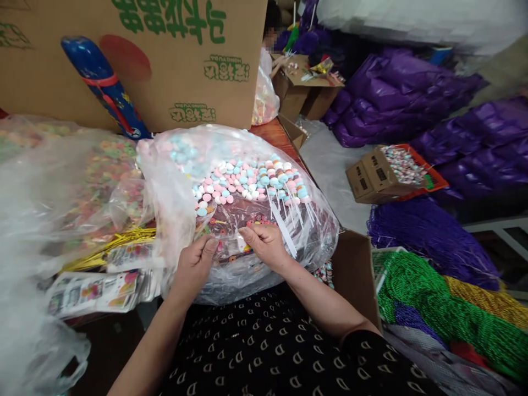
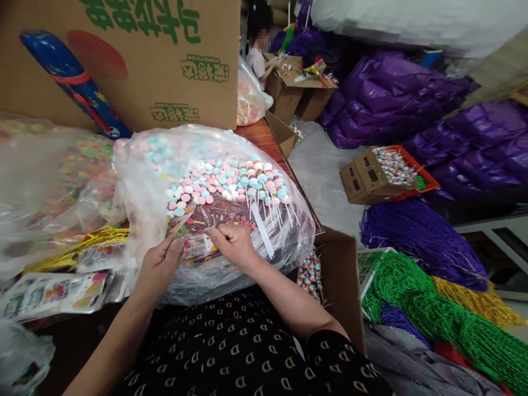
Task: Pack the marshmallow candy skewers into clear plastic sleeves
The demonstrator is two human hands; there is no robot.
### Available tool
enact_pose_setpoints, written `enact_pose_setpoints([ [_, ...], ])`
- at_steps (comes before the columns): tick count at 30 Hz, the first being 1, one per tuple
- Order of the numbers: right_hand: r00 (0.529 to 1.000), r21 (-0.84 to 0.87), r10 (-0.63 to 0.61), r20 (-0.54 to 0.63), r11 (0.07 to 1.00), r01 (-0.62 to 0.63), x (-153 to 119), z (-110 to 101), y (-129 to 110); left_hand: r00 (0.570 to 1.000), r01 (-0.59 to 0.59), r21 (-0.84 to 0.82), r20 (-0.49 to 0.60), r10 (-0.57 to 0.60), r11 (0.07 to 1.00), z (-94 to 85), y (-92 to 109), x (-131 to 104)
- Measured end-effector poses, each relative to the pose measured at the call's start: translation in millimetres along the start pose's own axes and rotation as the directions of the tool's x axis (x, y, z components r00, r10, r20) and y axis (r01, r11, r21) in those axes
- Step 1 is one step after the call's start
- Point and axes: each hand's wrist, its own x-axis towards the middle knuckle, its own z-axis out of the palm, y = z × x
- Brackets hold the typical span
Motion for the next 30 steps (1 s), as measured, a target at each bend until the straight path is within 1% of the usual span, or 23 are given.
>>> enact_pose_setpoints([
  [2,0.999,-0.020,-0.027,0.026,0.999,0.027,1,0,-3,0.996,-0.080,0.151,-0.037,0.086,0.985,-1.8,4,-2],
  [3,0.999,-0.021,-0.031,0.036,0.999,0.032,2,0,-4,0.992,-0.105,0.188,-0.047,0.115,0.977,-3.2,5,-3],
  [5,0.999,-0.019,-0.025,0.032,0.999,0.026,6,-3,-7,0.989,-0.120,0.202,-0.062,0.135,0.972,-6.5,6,-6],
  [6,1.000,-0.015,-0.012,0.013,1.000,0.012,9,-8,-8,0.990,-0.107,0.187,-0.074,0.123,0.977,-8.2,5,-7],
  [7,1.000,-0.014,0.006,-0.023,1.000,-0.006,13,-15,-8,0.991,-0.083,0.153,-0.092,0.098,0.985,-9.7,4,-7],
  [9,0.988,-0.053,0.035,-0.148,0.998,-0.044,23,-36,-6,0.989,-0.021,0.019,-0.143,0.024,1.000,-11.7,0,-6],
  [10,0.975,-0.112,0.035,-0.220,0.992,-0.061,29,-48,-4,0.986,0.007,-0.079,-0.167,-0.021,0.997,-11.7,-1,-4],
  [11,0.962,-0.209,0.024,-0.271,0.974,-0.083,36,-61,-2,0.980,0.028,-0.184,-0.187,-0.063,0.983,-11.0,-2,-3],
  [12,0.957,-0.326,0.020,-0.290,0.938,-0.118,41,-72,0,0.975,0.043,-0.283,-0.199,-0.102,0.958,-9.7,-2,-1],
  [13,0.960,-0.455,0.042,-0.277,0.874,-0.170,47,-81,3,0.969,0.052,-0.367,-0.204,-0.136,0.929,-8.0,-2,0],
  [14,0.964,-0.579,0.082,-0.253,0.785,-0.219,51,-87,5,0.965,0.059,-0.434,-0.205,-0.162,0.899,-6.1,-2,1],
  [16,0.961,-0.769,0.201,-0.191,0.578,-0.274,57,-90,9,0.957,0.071,-0.527,-0.202,-0.206,0.847,-3.2,0,3],
  [17,0.952,-0.827,0.257,-0.167,0.488,-0.277,59,-87,10,0.954,0.079,-0.564,-0.197,-0.227,0.822,-2.6,0,4],
  [18,0.941,-0.865,0.303,-0.148,0.422,-0.272,60,-83,11,0.951,0.091,-0.597,-0.186,-0.248,0.797,-2.9,1,4],
  [19,0.931,-0.886,0.338,-0.136,0.379,-0.267,62,-79,13,0.947,0.101,-0.626,-0.177,-0.267,0.774,-4.0,2,5],
  [21,0.917,-0.895,0.372,-0.142,0.347,-0.279,63,-72,16,0.946,0.118,-0.669,-0.149,-0.288,0.734,-7.5,3,8],
  [24,0.913,-0.883,0.371,-0.171,0.353,-0.309,64,-70,24,0.959,0.121,-0.714,-0.096,-0.268,0.690,-13.2,6,14],
  [26,0.916,-0.854,0.344,-0.205,0.395,-0.339,60,-73,30,0.968,0.121,-0.733,-0.064,-0.244,0.670,-15.3,7,17],
  [27,0.920,-0.820,0.319,-0.228,0.447,-0.358,56,-75,34,0.970,0.119,-0.738,-0.055,-0.236,0.664,-15.9,7,19],
  [28,0.924,-0.762,0.290,-0.247,0.531,-0.371,50,-77,37,0.972,0.118,-0.741,-0.049,-0.228,0.661,-16.3,6,20],
  [30,0.936,-0.566,0.227,-0.269,0.749,-0.344,37,-80,41,0.976,0.123,-0.740,-0.032,-0.216,0.662,-17.2,4,20],
])
